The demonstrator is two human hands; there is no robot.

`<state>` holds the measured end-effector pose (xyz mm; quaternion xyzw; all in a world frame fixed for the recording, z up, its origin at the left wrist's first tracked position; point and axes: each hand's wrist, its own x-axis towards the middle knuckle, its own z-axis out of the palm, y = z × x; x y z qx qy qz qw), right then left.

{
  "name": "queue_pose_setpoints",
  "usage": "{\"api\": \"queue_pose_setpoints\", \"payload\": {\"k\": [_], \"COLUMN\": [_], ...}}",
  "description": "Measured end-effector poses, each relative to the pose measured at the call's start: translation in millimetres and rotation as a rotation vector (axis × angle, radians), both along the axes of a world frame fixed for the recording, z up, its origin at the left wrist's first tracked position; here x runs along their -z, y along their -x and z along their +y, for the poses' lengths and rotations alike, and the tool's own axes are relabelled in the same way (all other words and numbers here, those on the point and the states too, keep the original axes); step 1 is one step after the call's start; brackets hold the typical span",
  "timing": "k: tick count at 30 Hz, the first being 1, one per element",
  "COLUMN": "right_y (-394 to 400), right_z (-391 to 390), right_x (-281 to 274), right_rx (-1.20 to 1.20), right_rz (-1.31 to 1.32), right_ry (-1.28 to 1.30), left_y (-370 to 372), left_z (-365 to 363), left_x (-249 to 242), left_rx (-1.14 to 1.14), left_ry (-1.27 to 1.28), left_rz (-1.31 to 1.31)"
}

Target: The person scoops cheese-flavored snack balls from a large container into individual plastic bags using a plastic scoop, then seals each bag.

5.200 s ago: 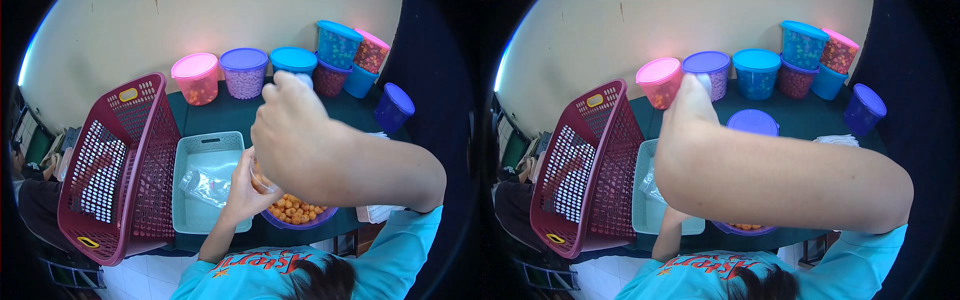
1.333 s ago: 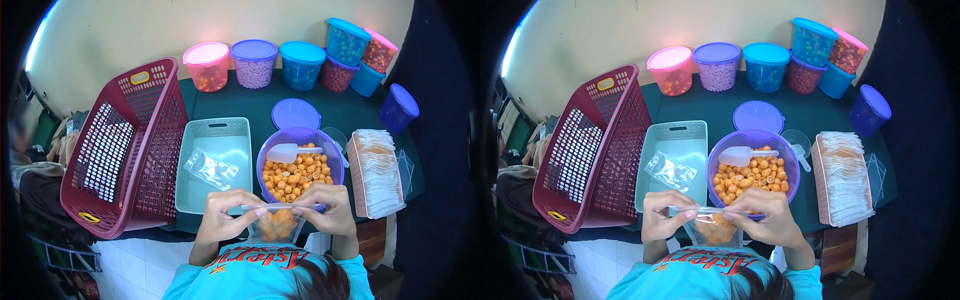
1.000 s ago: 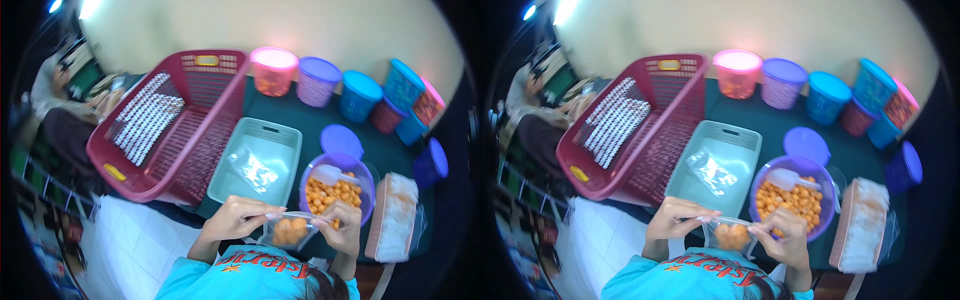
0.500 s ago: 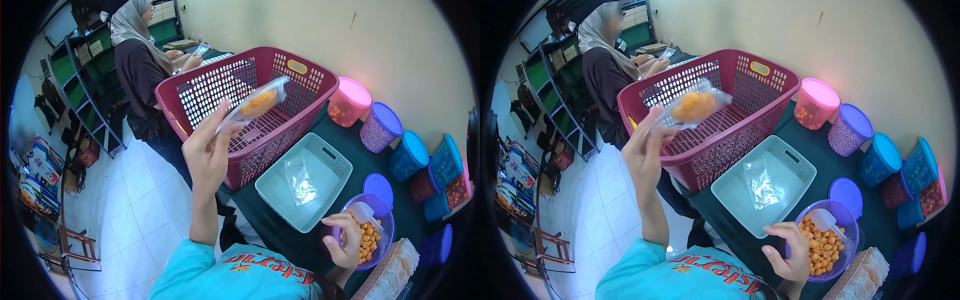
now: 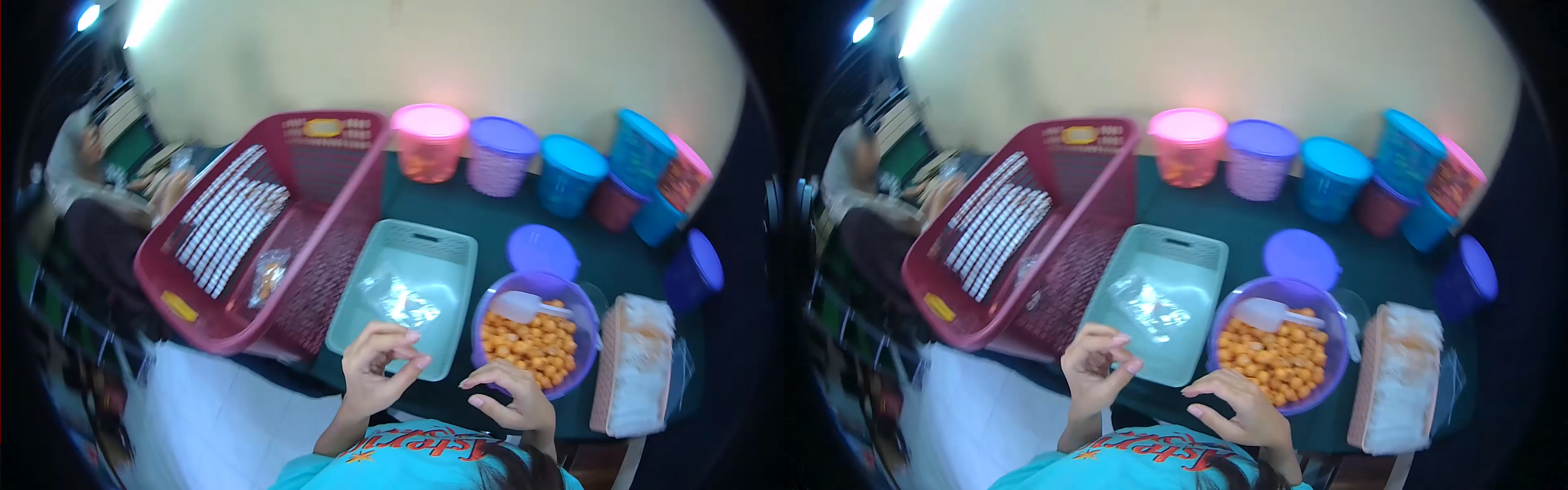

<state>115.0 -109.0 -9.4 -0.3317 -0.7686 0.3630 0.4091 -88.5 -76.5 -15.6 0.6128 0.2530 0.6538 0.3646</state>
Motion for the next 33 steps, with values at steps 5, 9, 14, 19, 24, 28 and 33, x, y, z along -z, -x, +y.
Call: {"api": "queue_pose_setpoints", "payload": {"k": [5, 9, 14, 19, 24, 28, 33], "right_y": [-57, -127, -259, -307, -306, -297, -251], "right_z": [-34, -42, -27, -26, -31, -46, -67], "right_x": [2, 16, 83, 104, 106, 82, 10], "right_rx": [0.427, 1.055, 1.507, 1.653, 1.49, 1.496, 1.736], "right_rz": [0.033, 0.011, -0.428, -0.632, -0.919, -0.979, -0.711], "right_ry": [-0.039, -0.096, -0.176, 0.024, 0.167, 0.076, -0.386], "left_y": [-44, -69, -88, -99, -108, -108, -101], "left_z": [15, 15, 15, 17, 19, 20, 22], "left_x": [16, 18, 21, 26, 37, 36, 30], "left_rx": [0.3, 0.519, 0.534, 0.59, 0.604, 0.623, 0.609], "left_ry": [-0.078, 0.038, 0.126, 0.143, 0.164, 0.12, 0.128], "left_rz": [0.181, 0.127, 0.209, 0.225, 0.246, 0.228, 0.203]}}
